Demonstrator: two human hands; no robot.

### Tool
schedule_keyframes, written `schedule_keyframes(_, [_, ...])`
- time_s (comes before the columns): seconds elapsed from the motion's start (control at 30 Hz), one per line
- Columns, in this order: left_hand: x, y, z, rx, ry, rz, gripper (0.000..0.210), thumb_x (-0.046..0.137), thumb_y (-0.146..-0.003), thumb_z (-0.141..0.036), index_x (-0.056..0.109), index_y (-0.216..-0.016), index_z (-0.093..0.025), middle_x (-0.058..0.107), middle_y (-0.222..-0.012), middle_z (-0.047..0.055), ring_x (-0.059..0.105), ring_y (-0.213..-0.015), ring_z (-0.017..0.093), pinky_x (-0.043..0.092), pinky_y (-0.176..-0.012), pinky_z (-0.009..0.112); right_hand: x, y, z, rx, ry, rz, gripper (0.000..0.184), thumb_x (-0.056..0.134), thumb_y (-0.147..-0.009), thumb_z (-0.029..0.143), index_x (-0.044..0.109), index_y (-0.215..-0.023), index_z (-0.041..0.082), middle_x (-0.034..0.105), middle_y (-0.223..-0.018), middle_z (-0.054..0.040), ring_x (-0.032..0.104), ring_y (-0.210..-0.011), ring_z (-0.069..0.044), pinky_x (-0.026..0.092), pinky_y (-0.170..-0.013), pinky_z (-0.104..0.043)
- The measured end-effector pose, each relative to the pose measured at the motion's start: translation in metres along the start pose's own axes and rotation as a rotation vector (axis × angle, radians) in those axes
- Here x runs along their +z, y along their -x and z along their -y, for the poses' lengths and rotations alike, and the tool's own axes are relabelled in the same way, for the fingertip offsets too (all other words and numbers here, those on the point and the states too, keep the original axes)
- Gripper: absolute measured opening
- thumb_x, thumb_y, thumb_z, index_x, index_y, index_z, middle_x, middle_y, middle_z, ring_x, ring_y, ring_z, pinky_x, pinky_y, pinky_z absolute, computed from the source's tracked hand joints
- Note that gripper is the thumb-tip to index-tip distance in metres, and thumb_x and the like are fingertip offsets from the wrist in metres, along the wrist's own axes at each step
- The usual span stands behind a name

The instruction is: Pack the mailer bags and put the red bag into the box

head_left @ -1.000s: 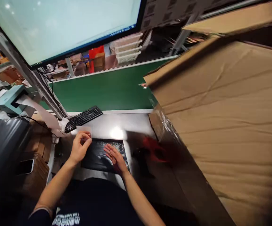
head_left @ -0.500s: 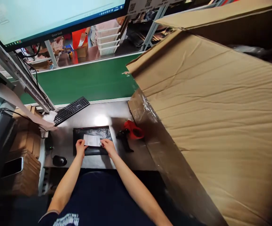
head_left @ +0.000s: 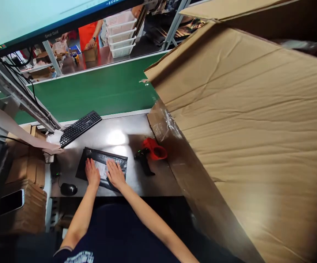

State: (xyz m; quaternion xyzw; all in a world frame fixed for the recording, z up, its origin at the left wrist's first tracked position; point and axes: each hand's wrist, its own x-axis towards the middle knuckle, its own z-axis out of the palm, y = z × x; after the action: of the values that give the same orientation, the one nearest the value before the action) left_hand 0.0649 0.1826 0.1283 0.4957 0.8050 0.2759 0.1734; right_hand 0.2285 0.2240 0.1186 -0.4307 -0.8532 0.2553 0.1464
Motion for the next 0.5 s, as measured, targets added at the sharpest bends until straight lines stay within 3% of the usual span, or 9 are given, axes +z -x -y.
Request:
schedule_keyframes(0.07, [0.001, 0.001, 0.005, 0.205, -0.198, 0.196, 0.060, 0.042, -0.100, -0.020, 0.041, -0.159, -0.008, 0.024, -0.168, 0.017, 0.014, -0.159, 0.031, 0.007, -0.130, 0.050, 0.010, -0.005, 0.005, -0.024, 0.073, 0.088, 0.063, 0.035, -0.104, 0.035, 0.031, -0.163, 0.011, 0.017, -0.169, -0.0079, 0.016, -0.159, -0.029, 0.011, -0.130, -0.057])
schedule_keyframes(0.13, [0.001, -0.001, 0.014, 0.291, -0.353, 0.336, 0.061, 0.040, -0.102, -0.028, 0.037, -0.162, -0.011, 0.024, -0.168, 0.014, 0.015, -0.159, 0.029, 0.006, -0.130, 0.050, 0.017, -0.002, 0.002, -0.041, 0.090, 0.147, 0.064, 0.036, -0.104, 0.039, 0.031, -0.163, 0.013, 0.018, -0.168, -0.0075, 0.018, -0.159, -0.028, 0.011, -0.131, -0.057])
schedule_keyframes(0.2, [-0.003, -0.007, 0.027, 0.201, -0.405, 0.296, 0.066, 0.044, -0.102, -0.033, 0.033, -0.164, -0.012, 0.020, -0.169, 0.014, 0.012, -0.159, 0.030, 0.004, -0.129, 0.054, 0.021, 0.011, -0.007, -0.003, 0.087, 0.151, 0.066, 0.040, -0.103, 0.042, 0.031, -0.163, 0.015, 0.019, -0.168, -0.0074, 0.018, -0.159, -0.028, 0.008, -0.131, -0.057])
schedule_keyframes(0.27, [-0.012, -0.018, 0.039, 0.040, -0.369, 0.149, 0.071, 0.049, -0.099, -0.035, 0.032, -0.162, -0.006, 0.020, -0.168, 0.019, 0.009, -0.159, 0.033, 0.003, -0.127, 0.058, 0.023, 0.031, -0.018, 0.105, 0.065, 0.115, 0.068, 0.044, -0.101, 0.042, 0.031, -0.164, 0.017, 0.018, -0.169, -0.0073, 0.014, -0.160, -0.030, 0.003, -0.130, -0.060])
schedule_keyframes(0.33, [-0.026, -0.034, 0.048, -0.106, -0.292, 0.025, 0.075, 0.053, -0.097, -0.033, 0.033, -0.158, 0.007, 0.022, -0.164, 0.029, 0.012, -0.158, 0.040, 0.010, -0.127, 0.059, 0.023, 0.046, -0.025, 0.282, -0.010, 0.015, 0.073, 0.048, -0.099, 0.042, 0.031, -0.164, 0.015, 0.013, -0.170, -0.0107, 0.010, -0.160, -0.033, 0.005, -0.129, -0.062])
schedule_keyframes(0.4, [-0.045, -0.053, 0.049, -0.168, -0.219, -0.023, 0.075, 0.055, -0.095, -0.029, 0.034, -0.151, 0.017, 0.032, -0.155, 0.039, 0.027, -0.152, 0.044, 0.021, -0.124, 0.058, 0.020, 0.047, -0.024, 0.524, -0.182, -0.198, 0.083, 0.056, -0.093, 0.042, 0.027, -0.164, 0.008, 0.010, -0.170, -0.0190, 0.015, -0.158, -0.037, 0.016, -0.128, -0.059])
schedule_keyframes(0.43, [-0.056, -0.063, 0.046, -0.178, -0.183, -0.027, 0.071, 0.057, -0.095, -0.027, 0.038, -0.147, 0.018, 0.042, -0.146, 0.041, 0.039, -0.145, 0.045, 0.029, -0.120, 0.059, 0.016, 0.042, -0.020, 0.657, -0.327, -0.322, 0.089, 0.061, -0.089, 0.040, 0.027, -0.163, 0.005, 0.014, -0.169, -0.0231, 0.022, -0.156, -0.038, 0.023, -0.126, -0.055])
schedule_keyframes(0.5, [-0.072, -0.080, 0.029, -0.148, -0.070, 0.028, 0.050, 0.059, -0.094, -0.024, 0.053, -0.133, 0.008, 0.063, -0.121, 0.032, 0.064, -0.117, 0.037, 0.050, -0.102, 0.054, 0.005, 0.026, -0.011, 0.858, -0.703, -0.530, 0.088, 0.069, -0.078, 0.033, 0.038, -0.155, 0.004, 0.042, -0.155, -0.0257, 0.047, -0.141, -0.037, 0.040, -0.117, -0.050])
